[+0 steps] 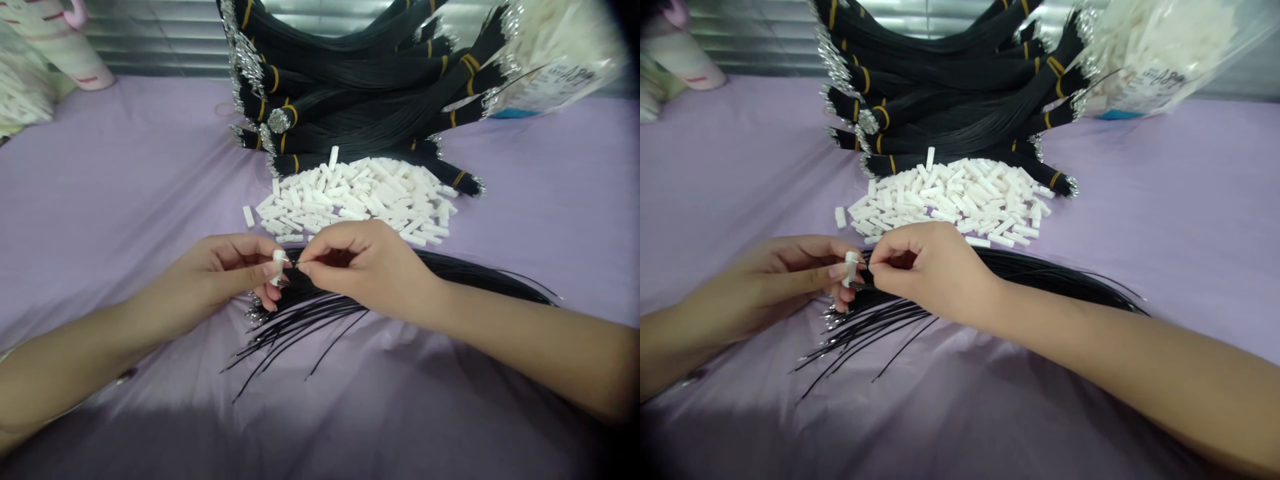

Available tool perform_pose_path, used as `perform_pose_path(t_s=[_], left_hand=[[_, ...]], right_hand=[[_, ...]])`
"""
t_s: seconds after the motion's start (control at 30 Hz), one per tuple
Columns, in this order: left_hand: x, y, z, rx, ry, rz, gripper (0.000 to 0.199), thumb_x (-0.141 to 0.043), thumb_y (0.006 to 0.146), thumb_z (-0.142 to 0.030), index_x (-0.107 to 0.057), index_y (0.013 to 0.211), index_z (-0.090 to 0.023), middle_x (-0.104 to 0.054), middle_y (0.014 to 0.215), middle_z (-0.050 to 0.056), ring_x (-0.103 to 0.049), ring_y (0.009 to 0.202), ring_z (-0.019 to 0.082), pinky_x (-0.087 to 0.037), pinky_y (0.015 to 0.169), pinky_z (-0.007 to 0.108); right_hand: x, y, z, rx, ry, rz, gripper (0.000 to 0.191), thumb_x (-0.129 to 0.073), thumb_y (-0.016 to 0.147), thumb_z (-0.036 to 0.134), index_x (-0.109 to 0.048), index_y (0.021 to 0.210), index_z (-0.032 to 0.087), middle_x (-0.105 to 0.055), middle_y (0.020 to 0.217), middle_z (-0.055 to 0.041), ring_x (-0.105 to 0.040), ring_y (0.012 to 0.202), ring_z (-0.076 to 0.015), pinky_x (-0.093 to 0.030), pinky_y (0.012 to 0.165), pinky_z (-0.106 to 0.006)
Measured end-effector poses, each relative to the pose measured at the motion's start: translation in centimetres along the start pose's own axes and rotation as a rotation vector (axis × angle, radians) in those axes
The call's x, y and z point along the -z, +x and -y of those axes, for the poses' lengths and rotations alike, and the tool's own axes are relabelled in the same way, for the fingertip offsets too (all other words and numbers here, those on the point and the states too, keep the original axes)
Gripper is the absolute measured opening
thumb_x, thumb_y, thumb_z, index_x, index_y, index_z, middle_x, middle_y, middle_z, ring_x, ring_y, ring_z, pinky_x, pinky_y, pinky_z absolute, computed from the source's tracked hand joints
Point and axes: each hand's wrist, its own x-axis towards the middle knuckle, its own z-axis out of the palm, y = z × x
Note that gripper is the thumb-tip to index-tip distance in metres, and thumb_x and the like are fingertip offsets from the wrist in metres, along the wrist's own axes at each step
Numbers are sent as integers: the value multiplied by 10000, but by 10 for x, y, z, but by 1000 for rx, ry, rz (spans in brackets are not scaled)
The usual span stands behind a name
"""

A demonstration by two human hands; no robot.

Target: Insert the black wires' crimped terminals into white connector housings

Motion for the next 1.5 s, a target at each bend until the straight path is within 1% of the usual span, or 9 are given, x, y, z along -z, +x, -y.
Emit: perform_pose_path(t_s=[0.43, 0.63, 0.73, 0.8, 0.9, 0.97, 1.1, 1.27, 1.5], left_hand=[[-6, -2, -4, -25, 123, -34, 77, -642, 794, -202, -642, 832, -134, -637, 711, 4, -606, 605, 74, -520, 579, 127], [-4, 2, 3, -87, 129, 6, 72, -645, 790, -207, -624, 801, -139, -619, 628, -9, -602, 565, 90, -526, 542, 153], [-3, 4, 4, -74, 56, -13, 82, -643, 794, -203, -627, 811, -125, -626, 626, -4, -604, 560, 82, -521, 549, 146], [-2, 6, 3, -66, 9, -32, 106, -644, 796, -214, -627, 827, -114, -639, 653, 9, -613, 579, 83, -522, 564, 146], [1, 6, 2, -53, -47, -34, 117, -655, 784, -212, -626, 811, -102, -641, 669, 20, -619, 602, 90, -525, 569, 150], [2, 6, 3, -61, -59, -14, 116, -657, 783, -213, -626, 804, -103, -638, 670, 19, -621, 614, 93, -528, 574, 154], [5, 4, 5, -89, -37, 20, 108, -639, 806, -218, -624, 828, -114, -637, 687, 13, -623, 625, 89, -530, 599, 158], [5, 4, 5, -101, -25, 38, 106, -628, 814, -212, -619, 837, -109, -627, 703, 14, -618, 643, 90, -531, 611, 167], [5, 3, 5, -76, -22, 34, 118, -636, 805, -236, -616, 846, -127, -627, 733, 18, -625, 667, 103, -529, 618, 175]], right_hand=[[-2, 1, 0, -52, 10, 35, 103, -579, 746, 163, -669, 716, 122, -607, 639, 12, -499, 551, -49, -385, 485, -149], [-3, 2, 3, 64, -204, 35, 117, -557, 765, 134, -644, 686, 135, -565, 610, 29, -471, 547, -51, -365, 505, -177], [7, -4, 12, 208, -428, 21, 106, -598, 788, 182, -647, 865, 128, -596, 832, -26, -530, 761, -106, -423, 688, -227], [14, -11, 17, 285, -520, 129, 172, -635, 784, 215, -630, 937, 137, -567, 950, -50, -515, 875, -134, -413, 782, -257], [17, -22, 19, 283, -511, 509, 81, -595, 830, 236, -634, 864, 174, -546, 948, -22, -493, 857, -120, -400, 778, -251], [15, -25, 18, 252, -510, 651, 94, -544, 856, 193, -628, 819, 174, -543, 938, -11, -481, 864, -117, -390, 799, -254], [13, -22, 22, 141, -449, 671, 124, -480, 862, 116, -578, 799, 157, -546, 931, -3, -475, 882, -101, -379, 826, -235], [20, -15, 30, -63, -267, 568, 86, -486, 880, 213, -550, 845, 168, -567, 798, 44, -499, 707, -53, -392, 654, -182], [14, -20, 16, 119, -453, 680, 102, -509, 844, 119, -600, 819, 157, -557, 943, -15, -499, 811, -105, -394, 761, -244]])
